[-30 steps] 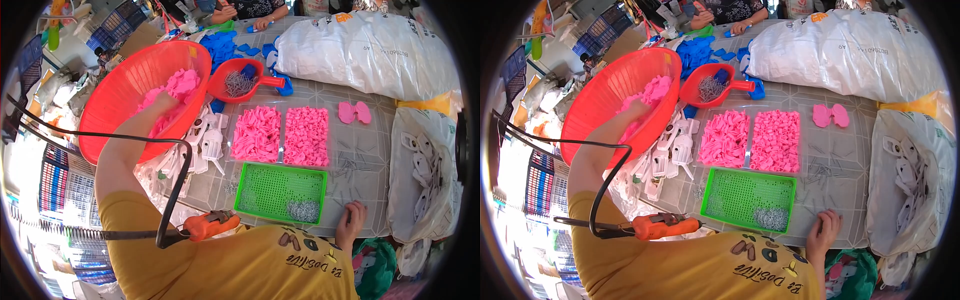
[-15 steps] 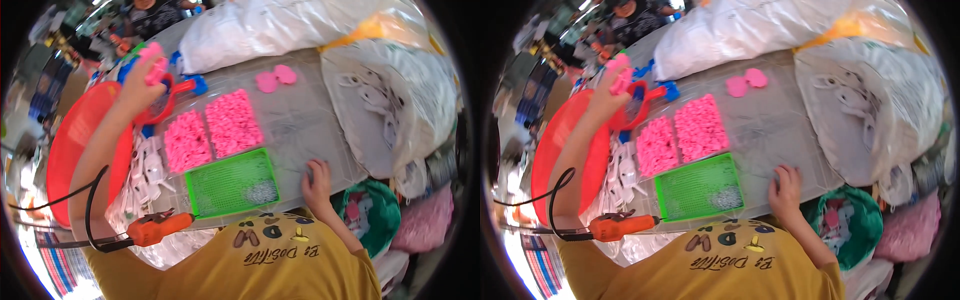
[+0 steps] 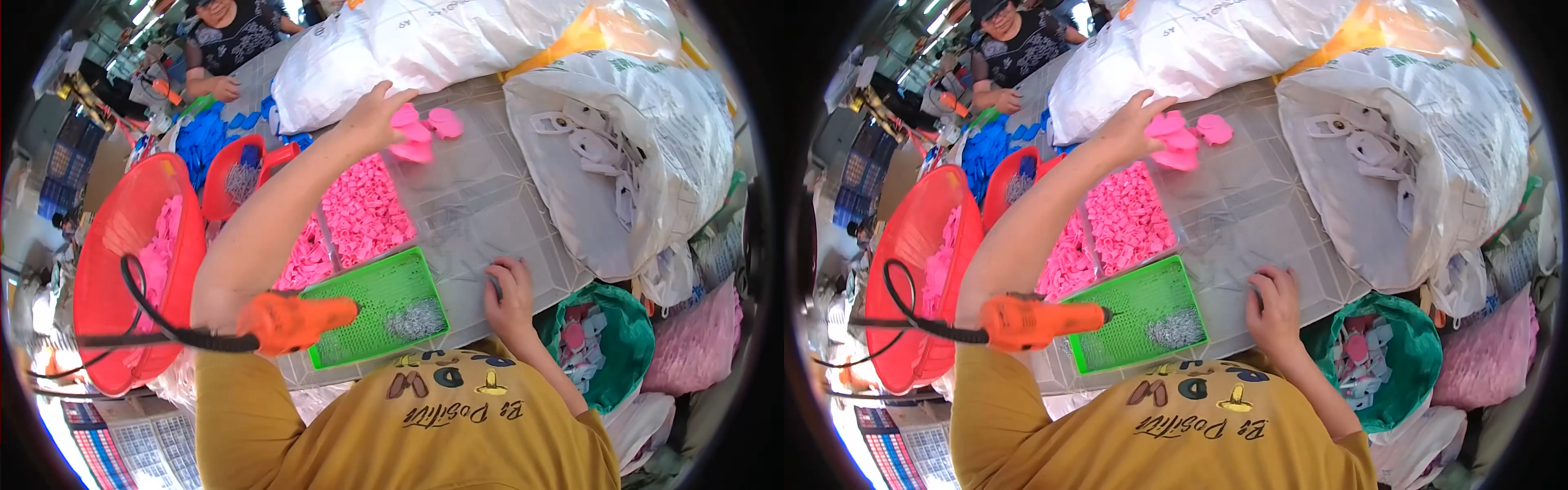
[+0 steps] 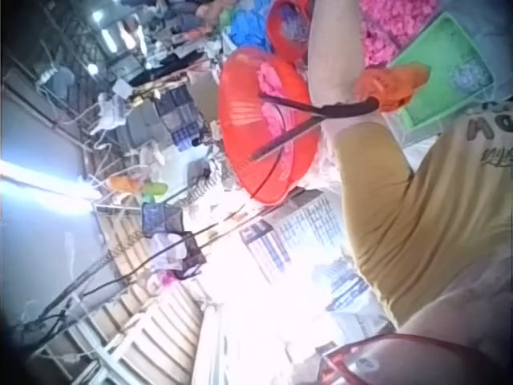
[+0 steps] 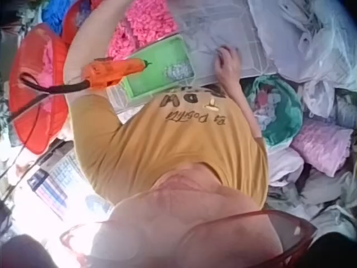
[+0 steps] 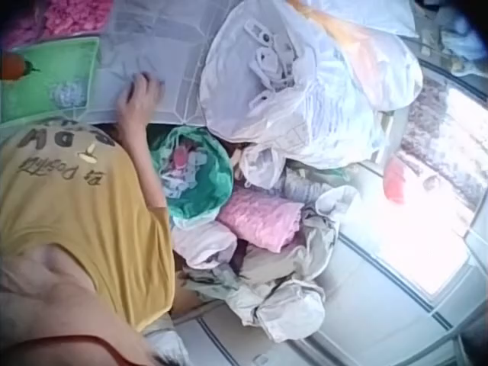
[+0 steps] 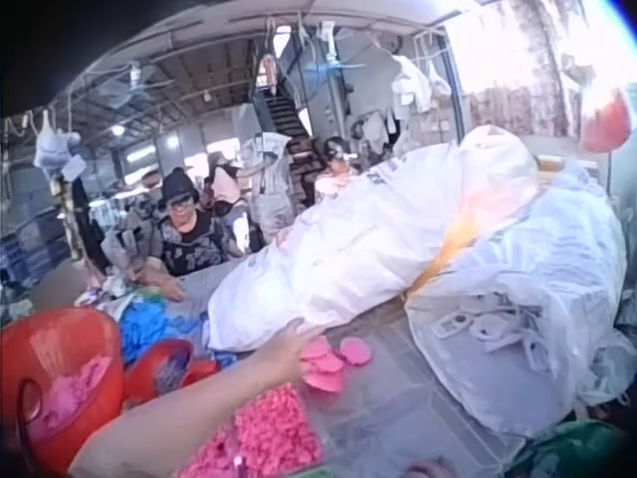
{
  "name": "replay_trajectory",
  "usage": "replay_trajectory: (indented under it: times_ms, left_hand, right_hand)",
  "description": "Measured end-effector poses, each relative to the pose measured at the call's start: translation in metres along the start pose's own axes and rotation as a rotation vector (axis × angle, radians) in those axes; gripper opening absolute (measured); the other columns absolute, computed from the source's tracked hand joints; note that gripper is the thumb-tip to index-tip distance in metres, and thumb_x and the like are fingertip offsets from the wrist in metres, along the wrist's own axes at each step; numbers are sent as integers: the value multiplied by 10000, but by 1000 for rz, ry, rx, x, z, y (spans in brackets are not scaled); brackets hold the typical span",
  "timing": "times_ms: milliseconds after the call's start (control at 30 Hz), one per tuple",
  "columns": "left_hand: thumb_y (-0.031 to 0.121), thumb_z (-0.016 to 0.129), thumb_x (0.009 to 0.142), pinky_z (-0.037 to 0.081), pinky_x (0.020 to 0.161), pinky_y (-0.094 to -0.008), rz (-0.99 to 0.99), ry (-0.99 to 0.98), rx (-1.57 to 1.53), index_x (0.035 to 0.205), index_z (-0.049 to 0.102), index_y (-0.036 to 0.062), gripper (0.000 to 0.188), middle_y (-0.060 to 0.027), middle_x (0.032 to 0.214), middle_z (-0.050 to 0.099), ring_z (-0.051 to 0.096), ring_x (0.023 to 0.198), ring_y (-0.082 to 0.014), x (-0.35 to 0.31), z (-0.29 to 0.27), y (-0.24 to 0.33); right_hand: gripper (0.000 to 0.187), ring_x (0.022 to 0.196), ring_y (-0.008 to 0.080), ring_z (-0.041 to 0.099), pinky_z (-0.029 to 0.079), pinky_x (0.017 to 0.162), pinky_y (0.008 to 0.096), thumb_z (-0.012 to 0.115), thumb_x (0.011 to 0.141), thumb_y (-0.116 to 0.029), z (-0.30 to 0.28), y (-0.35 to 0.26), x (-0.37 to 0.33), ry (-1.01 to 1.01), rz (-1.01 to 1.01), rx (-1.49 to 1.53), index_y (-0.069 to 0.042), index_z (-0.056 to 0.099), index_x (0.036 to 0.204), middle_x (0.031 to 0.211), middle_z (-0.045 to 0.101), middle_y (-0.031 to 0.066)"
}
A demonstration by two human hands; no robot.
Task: Assembling toy walkie-talkies by inserting small metal pins and using a hot glue gun to secure components.
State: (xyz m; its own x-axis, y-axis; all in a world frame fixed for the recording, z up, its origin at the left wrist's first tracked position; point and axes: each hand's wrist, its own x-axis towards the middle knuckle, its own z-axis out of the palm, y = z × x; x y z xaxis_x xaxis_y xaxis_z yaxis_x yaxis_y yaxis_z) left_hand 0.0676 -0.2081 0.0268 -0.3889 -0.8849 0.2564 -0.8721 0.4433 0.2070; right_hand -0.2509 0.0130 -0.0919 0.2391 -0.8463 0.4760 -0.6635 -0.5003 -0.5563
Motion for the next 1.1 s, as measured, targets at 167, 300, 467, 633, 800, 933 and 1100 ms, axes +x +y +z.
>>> replay_trajectory:
  times_ms: [167, 300, 467, 633, 800, 933, 1100]
  left_hand:
    - [162, 699, 810, 518, 928, -486, 49, 159, 217, 1383, 507, 117, 606, -225, 1304, 566, 596, 1152, -403, -42, -87, -16]
    - [213, 671, 831, 524, 892, -468, -219, -95, 479, 1302, 544, 54, 513, -220, 1117, 673, 646, 1047, -377, -130, -196, -45]
    - [370, 764, 802, 542, 881, -435, -926, -965, 575, 1419, 486, 57, 746, -199, 1267, 628, 641, 1100, -344, -286, -251, -126]
    - [165, 752, 807, 558, 911, -449, -1294, -1270, 340, 1587, 204, 161, 954, -196, 1439, 499, 570, 1243, -333, -447, -229, -146]
    - [94, 697, 809, 558, 940, -453, -1363, -878, -77, 1592, 156, 304, 974, -228, 1557, 329, 455, 1344, -401, -445, -214, -149]
    - [177, 804, 760, 522, 1001, -478, -1316, -711, 23, 1595, 138, 272, 1072, -230, 1592, 250, 441, 1353, -426, -508, -184, -198]
    - [113, 690, 867, 445, 1078, -518, -1083, -561, 332, 1585, 198, 254, 882, -210, 1524, 383, 472, 1319, -435, -525, -156, -213]
  right_hand:
    - [241, 1063, 401, 569, 388, 1064, 548, 631, 805, 29, 1, 3, -1, -58, 51, 11, -37, 601, 1035, 1116, 605, 172]
    - [236, 1084, 388, 579, 345, 1106, 561, 632, 833, 31, 4, 12, -11, -19, 26, -30, -35, 615, 1059, 1119, 612, 177]
    - [208, 1059, 394, 586, 394, 1062, 472, 611, 859, 60, 5, 6, -10, -31, 3, -28, -15, 611, 1052, 1116, 610, 187]
    - [206, 1060, 396, 587, 416, 1026, 465, 608, 857, 61, 9, 3, -7, -39, -24, -24, -14, 614, 1050, 1121, 614, 187]
    - [209, 1059, 393, 591, 424, 1012, 463, 608, 852, 64, 7, 0, -9, -39, -47, -75, -12, 614, 1047, 1117, 618, 184]
    - [194, 1064, 383, 596, 404, 1045, 480, 609, 854, 59, 8, 4, -8, -41, -68, -49, -13, 615, 1034, 1097, 626, 171]
    - [173, 1072, 371, 599, 372, 1078, 518, 616, 854, 51, 7, 0, -5, -46, -71, -70, -22, 614, 1010, 1076, 632, 152]
